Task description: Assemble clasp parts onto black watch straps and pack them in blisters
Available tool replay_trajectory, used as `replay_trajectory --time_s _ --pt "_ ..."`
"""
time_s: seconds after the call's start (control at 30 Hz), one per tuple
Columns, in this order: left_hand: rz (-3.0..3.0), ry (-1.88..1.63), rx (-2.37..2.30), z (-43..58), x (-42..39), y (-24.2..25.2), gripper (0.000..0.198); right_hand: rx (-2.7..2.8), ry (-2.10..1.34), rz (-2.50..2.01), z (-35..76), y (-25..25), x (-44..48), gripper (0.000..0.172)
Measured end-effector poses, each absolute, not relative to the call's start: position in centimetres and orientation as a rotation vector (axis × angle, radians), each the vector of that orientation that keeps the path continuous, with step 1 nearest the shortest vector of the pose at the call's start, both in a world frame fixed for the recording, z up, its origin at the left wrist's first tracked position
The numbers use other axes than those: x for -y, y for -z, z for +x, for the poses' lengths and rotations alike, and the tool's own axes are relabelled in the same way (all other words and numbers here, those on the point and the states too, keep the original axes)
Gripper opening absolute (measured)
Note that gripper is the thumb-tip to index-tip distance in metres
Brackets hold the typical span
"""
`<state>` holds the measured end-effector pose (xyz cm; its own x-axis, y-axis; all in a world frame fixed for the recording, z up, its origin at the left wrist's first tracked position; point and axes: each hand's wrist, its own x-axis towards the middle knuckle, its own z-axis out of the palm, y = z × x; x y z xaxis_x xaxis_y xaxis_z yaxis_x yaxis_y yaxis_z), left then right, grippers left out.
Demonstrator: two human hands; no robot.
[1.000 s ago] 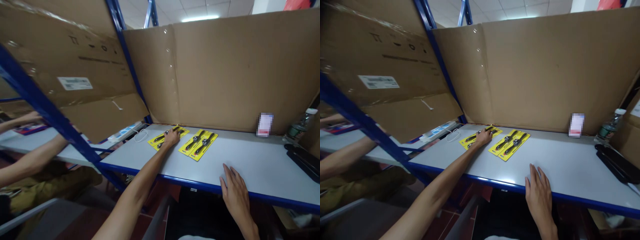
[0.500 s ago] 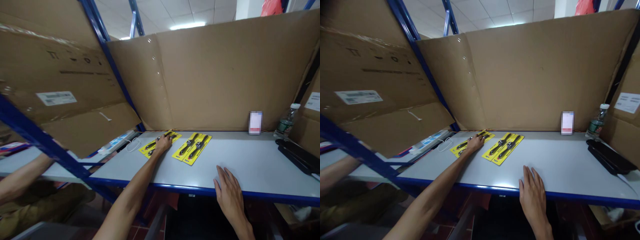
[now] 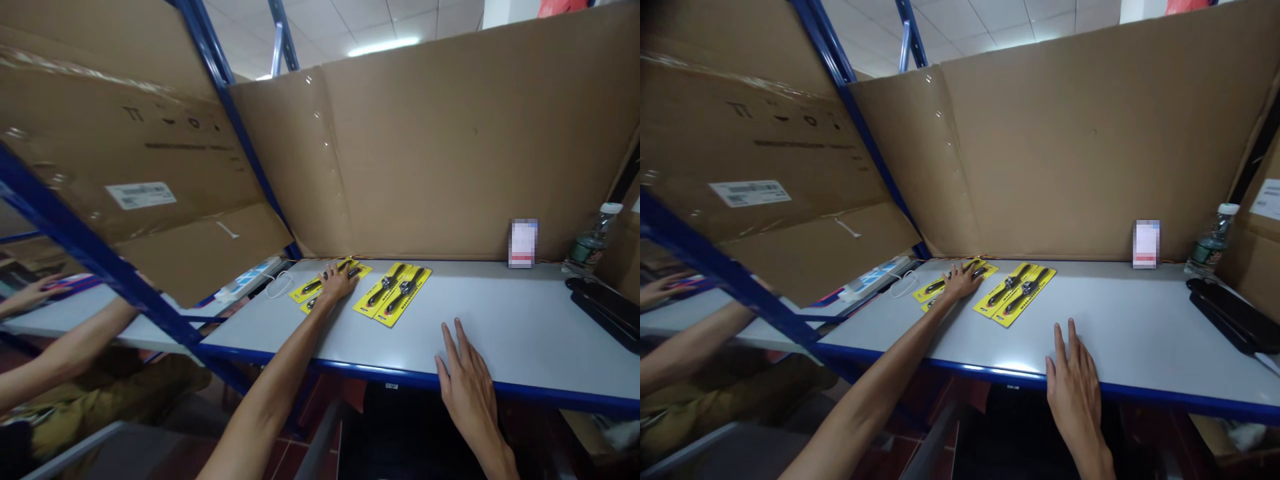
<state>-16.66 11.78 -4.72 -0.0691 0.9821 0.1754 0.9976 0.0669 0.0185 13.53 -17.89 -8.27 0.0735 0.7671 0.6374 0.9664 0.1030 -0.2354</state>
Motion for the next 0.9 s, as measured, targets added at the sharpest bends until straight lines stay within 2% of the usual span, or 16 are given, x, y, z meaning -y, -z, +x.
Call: replay_trajectory --time_s 0.13,0.37,0.67,0.9 --pt "-2.128 0.184 2.115 -16.4 -9.9 5.0 0.076 1.728 0.396 -1.720 13.5 8.2 17.9 0.053" --pt "-2.248 0.150 1.945 -16.4 -6.1 5.6 0.052 1.769 0.399 -1.746 13.6 7.9 18.1 0.045" --pt "-2.203 0.123 2.020 -15.9 -6.7 5.5 0.058 1.799 0.485 -1.723 13.8 8.1 17.9 0.043" --pt "-2.126 0.146 2.104 -15.1 -10.7 4.8 0.069 1.795 0.493 -1.712 13.9 8.4 17.7 0.043"
